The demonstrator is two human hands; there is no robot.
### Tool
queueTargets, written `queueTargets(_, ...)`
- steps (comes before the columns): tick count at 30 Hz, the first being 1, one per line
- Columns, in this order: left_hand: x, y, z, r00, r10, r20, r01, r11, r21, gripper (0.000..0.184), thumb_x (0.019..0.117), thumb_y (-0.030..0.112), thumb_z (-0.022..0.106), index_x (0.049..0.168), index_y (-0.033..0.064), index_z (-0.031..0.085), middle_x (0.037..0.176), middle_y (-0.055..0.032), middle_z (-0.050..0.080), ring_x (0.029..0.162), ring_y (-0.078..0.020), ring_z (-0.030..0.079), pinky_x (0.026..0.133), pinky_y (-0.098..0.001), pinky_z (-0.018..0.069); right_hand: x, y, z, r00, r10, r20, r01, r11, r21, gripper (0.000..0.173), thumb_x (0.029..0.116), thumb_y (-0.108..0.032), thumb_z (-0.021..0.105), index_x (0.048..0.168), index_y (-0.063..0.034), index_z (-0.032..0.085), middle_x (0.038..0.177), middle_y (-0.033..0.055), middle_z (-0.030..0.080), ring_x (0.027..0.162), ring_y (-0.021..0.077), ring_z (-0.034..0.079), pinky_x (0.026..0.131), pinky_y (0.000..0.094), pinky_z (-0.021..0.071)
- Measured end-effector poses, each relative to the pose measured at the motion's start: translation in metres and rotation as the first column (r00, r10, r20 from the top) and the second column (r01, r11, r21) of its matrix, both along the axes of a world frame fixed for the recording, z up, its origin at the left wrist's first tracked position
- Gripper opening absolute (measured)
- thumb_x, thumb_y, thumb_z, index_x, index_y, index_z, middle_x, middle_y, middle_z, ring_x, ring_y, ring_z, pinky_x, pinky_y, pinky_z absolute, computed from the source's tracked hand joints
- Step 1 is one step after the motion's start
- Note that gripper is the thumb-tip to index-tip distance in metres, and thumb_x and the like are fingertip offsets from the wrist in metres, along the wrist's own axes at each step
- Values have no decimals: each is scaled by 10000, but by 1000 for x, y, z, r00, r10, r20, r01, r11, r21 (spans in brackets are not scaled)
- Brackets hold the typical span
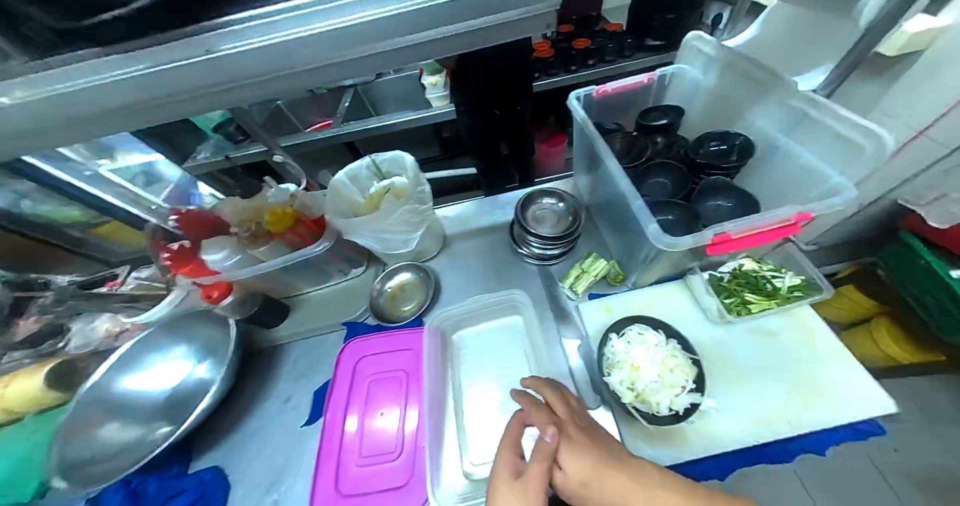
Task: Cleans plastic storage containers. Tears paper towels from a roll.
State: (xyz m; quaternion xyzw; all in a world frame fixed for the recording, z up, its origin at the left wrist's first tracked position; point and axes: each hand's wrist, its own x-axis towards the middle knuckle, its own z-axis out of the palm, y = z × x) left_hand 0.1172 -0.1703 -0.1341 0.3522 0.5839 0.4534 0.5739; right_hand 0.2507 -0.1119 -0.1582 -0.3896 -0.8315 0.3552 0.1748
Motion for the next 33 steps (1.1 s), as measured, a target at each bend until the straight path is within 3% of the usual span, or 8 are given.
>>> queueTargets(4, 4, 37, -1, 924, -100, -369, 198, 950, 240, 165, 1015, 164, 595, 978, 64, 720, 869, -10, 715, 770, -91, 680, 712, -303, 596, 32, 11, 4, 912, -115, -394, -18, 948, -319, 713, 956, -254, 714, 1553, -31, 396, 1519, 221, 455, 1372, 255, 502, 1109, 388, 479)
queueTargets(8, -7, 86, 18, 840, 93, -535, 138, 916, 375, 248, 1025, 168, 567, 1196, 23, 675, 854, -20, 712, 680, -86, 668, 613, -284, 592, 84, 12, 23, 853, -154, -498, -88, 899, -429, 527, 983, -191, 672, 1460, -26, 518, 1506, 186, 474, 1176, 234, 647, 919, 396, 603)
queueTargets(12, -65, 150, 66, 651, 431, -624, 16, 815, 580, 315, 1060, 223, 513, 1240, -6, 632, 923, -40, 684, 701, -56, 624, 654, -270, 566, 141, 19, 17, 875, -139, -464, -43, 932, -361, 271, 1041, -144, 570, 1224, 23, 679, 1161, 174, 701, 1017, 216, 707, 907, 392, 599)
queueTargets(19, -169, 288, 174, 360, 918, -167, -312, 287, 905, 424, 1102, 216, 350, 1361, -107, 445, 1226, -119, 590, 1097, -102, 591, 989, -268, 488, 196, 49, 13, 925, -184, -334, 93, 959, -269, 253, 1049, -156, 553, 1199, -9, 695, 1098, 148, 717, 1021, 221, 696, 935, 419, 577)
queueTargets(22, -201, 345, 168, 424, 846, -323, -383, 491, 782, 547, 1124, 353, 206, 1524, 22, 377, 1480, -112, 521, 1343, -120, 518, 1122, -318, 438, 198, 65, 19, 934, -199, -296, 142, 969, -204, 256, 1042, -170, 567, 1207, -35, 709, 1118, 133, 726, 1072, 219, 690, 970, 421, 563)
queueTargets(24, -219, 355, 141, 474, 716, -512, -362, 689, 627, 557, 1104, 386, 331, 1542, 47, 383, 1539, -138, 461, 1404, -188, 458, 1163, -407, 388, 198, 72, 23, 940, -186, -285, 144, 976, -160, 258, 1041, -183, 573, 1214, -52, 714, 1140, 125, 730, 1117, 228, 680, 1006, 435, 545)
queueTargets(27, -214, 342, 101, 482, 641, -598, -400, 768, 500, 649, 1046, 400, 501, 1533, -7, 370, 1541, -231, 435, 1410, -304, 453, 1159, -497, 381, 200, 77, 26, 949, -148, -277, 129, 988, -84, 263, 1048, -201, 568, 1220, -66, 714, 1154, 124, 734, 1147, 241, 674, 1035, 432, 527)
queueTargets(33, -175, 260, 22, 697, 519, -494, -441, 854, 276, 401, 1072, 318, 500, 1299, -3, 575, 1188, -158, 661, 977, -225, 681, 843, -440, 573, 212, 70, 24, 969, -161, -189, 146, 985, -86, 264, 1048, -202, 565, 1213, -60, 715, 1139, 138, 728, 1096, 256, 687, 977, 437, 554)
